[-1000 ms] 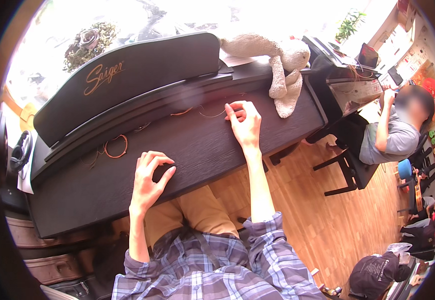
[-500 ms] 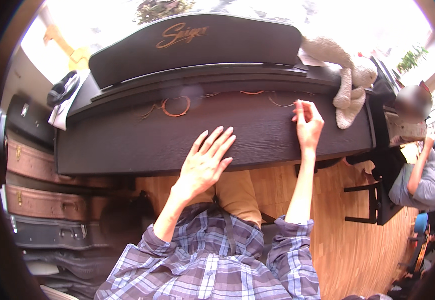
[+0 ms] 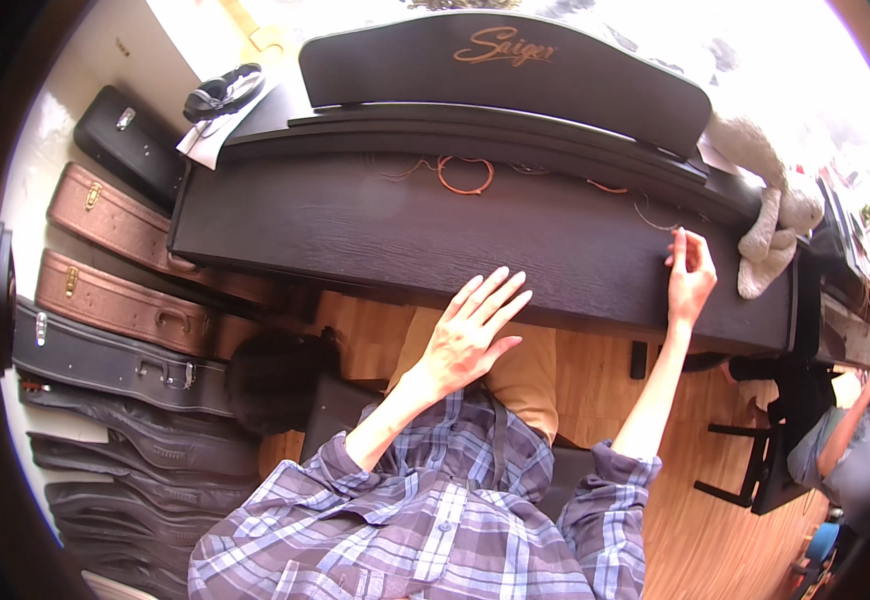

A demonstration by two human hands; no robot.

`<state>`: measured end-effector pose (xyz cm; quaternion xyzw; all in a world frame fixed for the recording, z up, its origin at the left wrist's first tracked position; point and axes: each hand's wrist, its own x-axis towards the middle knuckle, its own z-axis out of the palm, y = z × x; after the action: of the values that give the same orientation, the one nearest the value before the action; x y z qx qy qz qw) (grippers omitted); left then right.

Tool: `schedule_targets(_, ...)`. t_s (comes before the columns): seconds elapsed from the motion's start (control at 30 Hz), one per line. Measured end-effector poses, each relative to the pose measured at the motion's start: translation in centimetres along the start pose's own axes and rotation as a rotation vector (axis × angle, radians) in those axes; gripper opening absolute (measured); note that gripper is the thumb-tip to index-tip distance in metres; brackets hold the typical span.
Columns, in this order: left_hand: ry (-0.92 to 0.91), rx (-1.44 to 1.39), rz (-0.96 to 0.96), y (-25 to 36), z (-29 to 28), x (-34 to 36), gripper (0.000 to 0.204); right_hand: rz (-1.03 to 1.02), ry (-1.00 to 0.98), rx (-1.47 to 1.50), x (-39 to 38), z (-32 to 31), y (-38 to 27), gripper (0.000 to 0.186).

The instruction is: The person shapes thin copper-colored wire into circular loops by hand on a piano surface. They repeatedly bend, twist, and adjust the wire to form and refine the loops, occasionally placing them down and picking them up again.

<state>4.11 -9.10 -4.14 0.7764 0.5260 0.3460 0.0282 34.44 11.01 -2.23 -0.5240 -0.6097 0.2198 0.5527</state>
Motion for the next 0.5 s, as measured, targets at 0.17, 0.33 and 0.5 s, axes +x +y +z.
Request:
schedule_targets(0.17, 0.335, -0.123, -0.217, -3.3, -3.3, 0.9, 0.039, -0.015, -0.003, -0.023, -0.4, 0.3, -0.9, 0.022)
schedule_targets(0.33, 0.518, 0.134, -0.455, -10.8, -7.4, 2.9, 0.048, -0.002, -0.040, -0.040, -0.9, 0.5, -1.7, 0.020)
schedule_targets(0.5, 0.469, 0.119, -0.609, -13.0, -7.5, 4.5, 0.058, 0.044, -0.040, 0.008, -1.1, 0.4, -2.2, 0.018)
